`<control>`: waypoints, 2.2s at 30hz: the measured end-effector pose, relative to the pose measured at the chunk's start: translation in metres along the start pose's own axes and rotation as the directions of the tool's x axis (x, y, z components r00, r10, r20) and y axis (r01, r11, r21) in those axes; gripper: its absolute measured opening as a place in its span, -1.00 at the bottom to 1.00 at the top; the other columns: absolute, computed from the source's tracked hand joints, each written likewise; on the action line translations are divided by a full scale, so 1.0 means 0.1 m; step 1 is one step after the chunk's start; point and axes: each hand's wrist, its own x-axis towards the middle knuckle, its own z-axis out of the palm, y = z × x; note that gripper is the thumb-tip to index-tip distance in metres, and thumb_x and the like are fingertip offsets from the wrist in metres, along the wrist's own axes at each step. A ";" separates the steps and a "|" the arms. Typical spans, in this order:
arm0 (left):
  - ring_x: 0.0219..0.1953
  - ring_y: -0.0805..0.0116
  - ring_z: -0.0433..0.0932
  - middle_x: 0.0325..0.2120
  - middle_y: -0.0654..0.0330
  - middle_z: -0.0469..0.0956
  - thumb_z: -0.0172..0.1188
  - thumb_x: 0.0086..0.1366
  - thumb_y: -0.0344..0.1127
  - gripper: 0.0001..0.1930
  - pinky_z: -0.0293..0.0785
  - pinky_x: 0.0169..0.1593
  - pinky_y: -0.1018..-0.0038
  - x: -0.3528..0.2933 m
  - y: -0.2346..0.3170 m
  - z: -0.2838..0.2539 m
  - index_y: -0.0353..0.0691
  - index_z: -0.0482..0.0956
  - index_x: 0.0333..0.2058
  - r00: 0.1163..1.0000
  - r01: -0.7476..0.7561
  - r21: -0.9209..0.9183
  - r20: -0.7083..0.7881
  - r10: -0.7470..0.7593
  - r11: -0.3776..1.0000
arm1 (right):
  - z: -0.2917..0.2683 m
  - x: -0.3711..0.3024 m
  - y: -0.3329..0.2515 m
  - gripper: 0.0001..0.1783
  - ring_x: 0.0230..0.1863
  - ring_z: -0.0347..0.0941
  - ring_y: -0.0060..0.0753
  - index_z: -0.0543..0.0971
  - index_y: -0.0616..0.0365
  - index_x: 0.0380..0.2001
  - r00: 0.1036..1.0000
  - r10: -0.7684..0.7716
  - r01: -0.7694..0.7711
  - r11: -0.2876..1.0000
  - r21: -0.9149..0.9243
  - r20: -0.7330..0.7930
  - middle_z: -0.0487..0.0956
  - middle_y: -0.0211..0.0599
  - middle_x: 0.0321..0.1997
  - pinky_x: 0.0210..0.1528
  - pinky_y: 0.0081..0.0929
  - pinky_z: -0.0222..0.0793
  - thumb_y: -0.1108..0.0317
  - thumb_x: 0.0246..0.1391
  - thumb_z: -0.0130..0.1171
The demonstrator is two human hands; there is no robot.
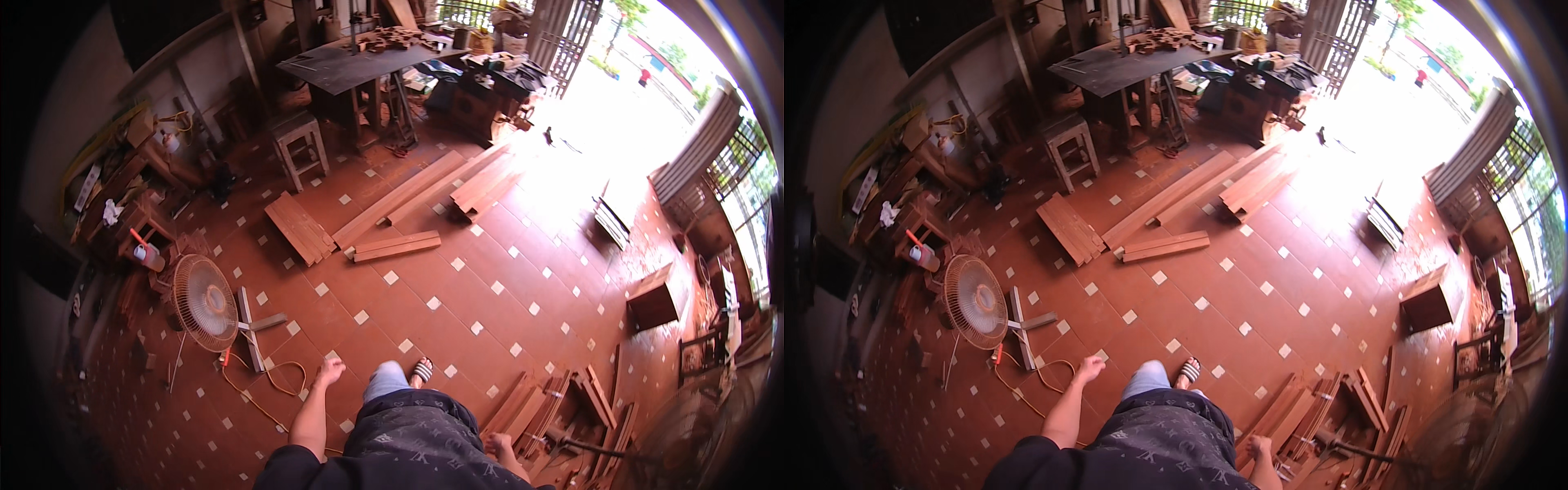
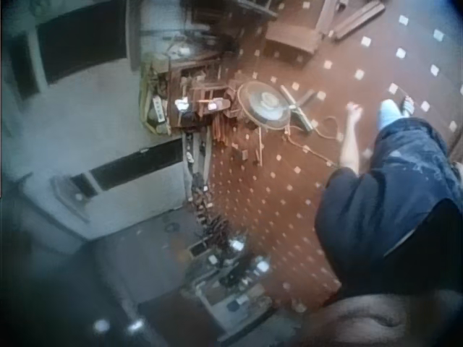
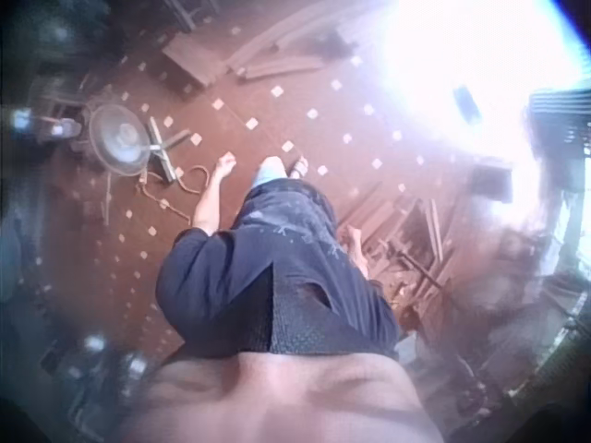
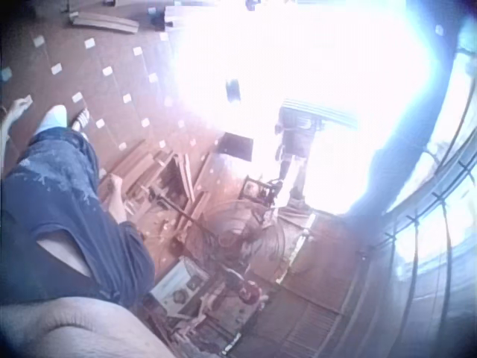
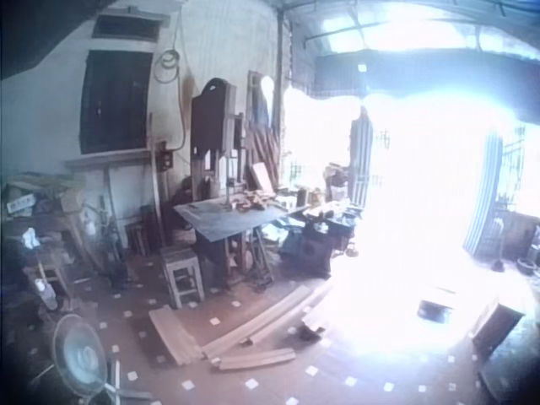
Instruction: The person uses a bandsaw to cut a wooden plank into smaller pieces, then moves to the floor and uses a bow saw to cut another plank. The cut pieces are placed on the floor.
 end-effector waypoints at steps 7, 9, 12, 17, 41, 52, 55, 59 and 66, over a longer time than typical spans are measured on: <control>-0.38 0.12 0.71 -0.32 -0.03 0.73 0.36 0.33 -0.09 -0.63 0.61 -0.33 0.14 -0.20 0.27 0.49 -0.18 0.78 -0.01 0.754 0.637 0.058 0.159 -0.637 0.769 | 1.38 0.47 -4.67 -0.75 -0.43 0.65 -0.46 0.74 0.25 -0.14 0.732 -0.681 0.564 0.622 -0.543 -0.019 0.73 -0.30 -0.34 -0.44 -0.43 0.55 0.33 0.19 0.30; -0.33 0.13 0.72 -0.32 0.00 0.73 0.36 0.34 -0.10 -0.64 0.62 -0.27 0.16 -0.11 0.49 0.49 -0.18 0.78 0.00 0.799 0.601 -0.228 0.168 -0.577 0.766 | 1.78 0.54 -5.67 -0.71 -0.42 0.65 -0.46 0.73 0.25 -0.06 0.665 -0.746 0.650 0.560 -0.514 0.028 0.72 -0.32 -0.34 -0.40 -0.48 0.54 0.33 0.22 0.27; -0.25 0.16 0.73 -0.30 0.05 0.74 0.36 0.34 -0.11 -0.64 0.63 -0.17 0.20 0.47 0.88 0.53 -0.19 0.78 0.00 0.954 0.231 -0.704 0.028 -0.299 0.671 | 2.43 0.73 -6.67 -0.72 -0.40 0.66 -0.45 0.72 0.25 -0.07 0.660 -0.749 0.700 0.588 -0.405 0.054 0.72 -0.31 -0.33 -0.40 -0.48 0.52 0.33 0.24 0.26; -0.05 0.25 0.75 -0.14 0.12 0.79 0.33 0.32 -0.11 -0.61 0.66 0.07 0.25 2.50 2.38 0.06 -0.24 0.77 0.00 0.932 0.362 -0.142 0.062 -0.357 0.921 | 2.84 0.95 -7.11 -0.72 -0.42 0.66 -0.41 0.69 0.23 -0.07 0.860 -0.500 0.476 0.718 -0.508 0.100 0.71 -0.31 -0.33 -0.40 -0.45 0.53 0.29 0.23 0.29; -0.14 0.10 0.76 -0.14 0.03 0.74 0.40 0.32 -0.27 -0.65 0.68 0.02 0.24 7.93 7.47 -1.68 -0.23 0.73 0.05 0.761 -0.224 -0.289 -0.649 -0.019 0.931 | 4.13 2.45 -13.58 -0.72 -0.47 0.63 -0.36 0.67 0.28 -0.06 0.729 -0.680 0.608 0.694 -0.385 -0.076 0.70 -0.25 -0.34 -0.50 -0.44 0.48 0.37 0.23 0.19; 0.12 -0.07 0.55 0.06 0.03 0.56 0.37 0.31 -0.31 -0.56 0.49 0.19 0.08 10.46 8.83 -4.92 -0.20 0.60 0.15 0.364 -0.246 0.292 -0.856 0.367 0.924 | 7.55 2.55 -14.14 -0.64 -0.31 0.78 -0.29 0.75 0.27 -0.03 0.955 -0.204 0.287 0.462 -0.839 0.214 0.80 -0.20 -0.20 -0.24 -0.32 0.70 0.25 0.20 0.37; 0.17 -0.06 0.50 0.10 0.06 0.55 0.35 0.34 -0.14 -0.51 0.41 0.23 -0.01 10.87 8.82 -5.12 -0.14 0.57 0.19 0.404 -0.087 0.301 -0.860 0.310 0.949 | 8.41 2.18 -14.54 -0.58 -0.28 0.79 -0.34 0.75 0.31 -0.01 0.851 -0.304 0.516 0.333 -0.789 0.428 0.81 -0.10 -0.16 -0.19 -0.36 0.70 0.20 0.21 0.37; 0.17 -0.04 0.49 0.10 0.11 0.52 0.38 0.30 -0.05 -0.51 0.35 0.24 -0.08 11.06 9.09 -5.20 -0.07 0.58 0.14 0.399 0.025 0.317 -0.873 0.281 0.948 | 8.87 2.25 -15.21 -0.58 -0.25 0.79 -0.23 0.77 0.27 -0.12 0.665 -0.607 0.658 0.199 -0.726 0.436 0.80 -0.04 -0.29 -0.15 -0.30 0.68 0.11 0.16 0.40; 0.13 -0.09 0.51 0.09 0.09 0.53 0.38 0.30 -0.08 -0.57 0.39 0.16 -0.07 11.14 9.25 -5.22 -0.07 0.63 0.09 0.419 0.036 0.326 -0.863 0.282 0.945 | 9.77 2.52 -16.04 -0.62 -0.18 0.70 0.25 0.78 0.16 -0.33 0.532 -0.619 0.594 -0.214 -0.776 0.578 0.72 0.15 -0.29 -0.06 0.04 0.65 0.04 0.17 0.24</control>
